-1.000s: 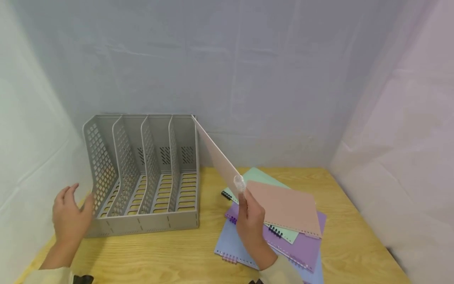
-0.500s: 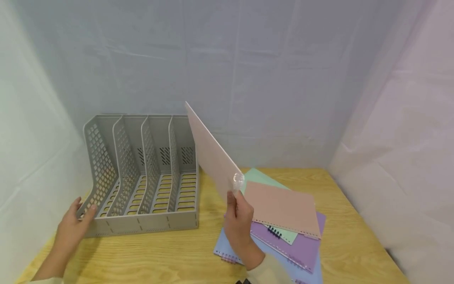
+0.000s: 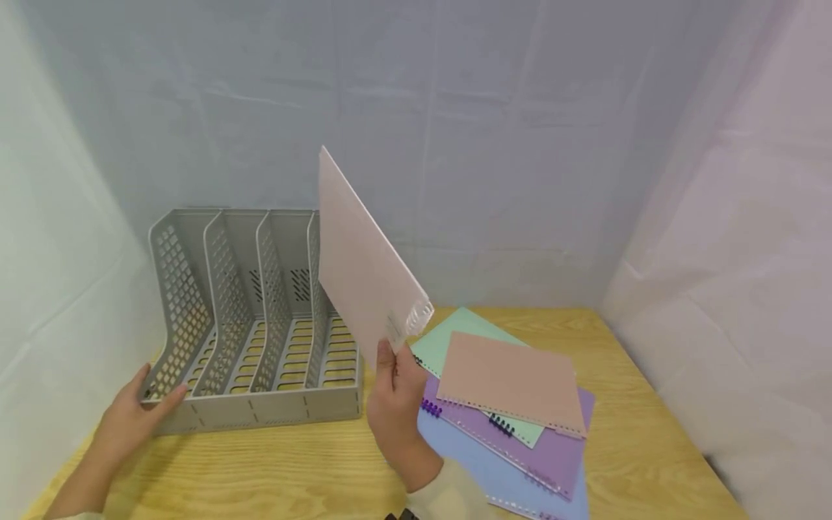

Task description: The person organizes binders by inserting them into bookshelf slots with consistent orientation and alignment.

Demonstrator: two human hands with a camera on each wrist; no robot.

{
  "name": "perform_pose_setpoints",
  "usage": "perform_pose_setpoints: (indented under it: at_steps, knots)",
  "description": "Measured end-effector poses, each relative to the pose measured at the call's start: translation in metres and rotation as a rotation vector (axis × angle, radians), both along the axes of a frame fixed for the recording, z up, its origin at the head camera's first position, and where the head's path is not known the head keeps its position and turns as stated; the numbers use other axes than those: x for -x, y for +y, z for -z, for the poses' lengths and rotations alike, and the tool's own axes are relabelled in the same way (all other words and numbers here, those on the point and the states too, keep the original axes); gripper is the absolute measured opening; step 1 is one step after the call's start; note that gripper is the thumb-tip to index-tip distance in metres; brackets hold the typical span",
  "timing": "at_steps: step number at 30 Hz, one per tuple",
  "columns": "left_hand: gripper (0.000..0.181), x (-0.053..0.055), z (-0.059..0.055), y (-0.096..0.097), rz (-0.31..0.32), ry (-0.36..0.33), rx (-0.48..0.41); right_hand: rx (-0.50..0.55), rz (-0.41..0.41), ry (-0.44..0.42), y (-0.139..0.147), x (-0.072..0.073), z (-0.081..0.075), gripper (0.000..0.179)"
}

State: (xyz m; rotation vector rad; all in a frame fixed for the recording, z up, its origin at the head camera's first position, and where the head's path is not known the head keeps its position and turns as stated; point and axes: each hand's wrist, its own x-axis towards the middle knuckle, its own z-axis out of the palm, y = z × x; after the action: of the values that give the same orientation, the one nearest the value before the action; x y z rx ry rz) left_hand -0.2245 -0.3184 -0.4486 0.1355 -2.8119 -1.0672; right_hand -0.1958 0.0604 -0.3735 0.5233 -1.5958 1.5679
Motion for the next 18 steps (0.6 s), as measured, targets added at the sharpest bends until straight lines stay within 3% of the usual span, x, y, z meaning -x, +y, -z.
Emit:
perform_pose_setpoints:
  at_steps: [7,14,18]
  knots:
    - [0.1,-0.001,-0.004,0.002,0.009,-0.075,-0.013,0.078,-0.091,-0.072,-0.027,0.0,-0.008,0.032]
    - [0.101,-0.003,-0.004,0.005,0.012,-0.132,-0.028,0.068,-0.11,-0.096,-0.05,0.003,-0.01,0.029]
    - [0.1,-0.003,-0.004,0.006,0.02,-0.131,-0.034,0.082,-0.115,-0.106,-0.062,0.008,-0.01,0.029]
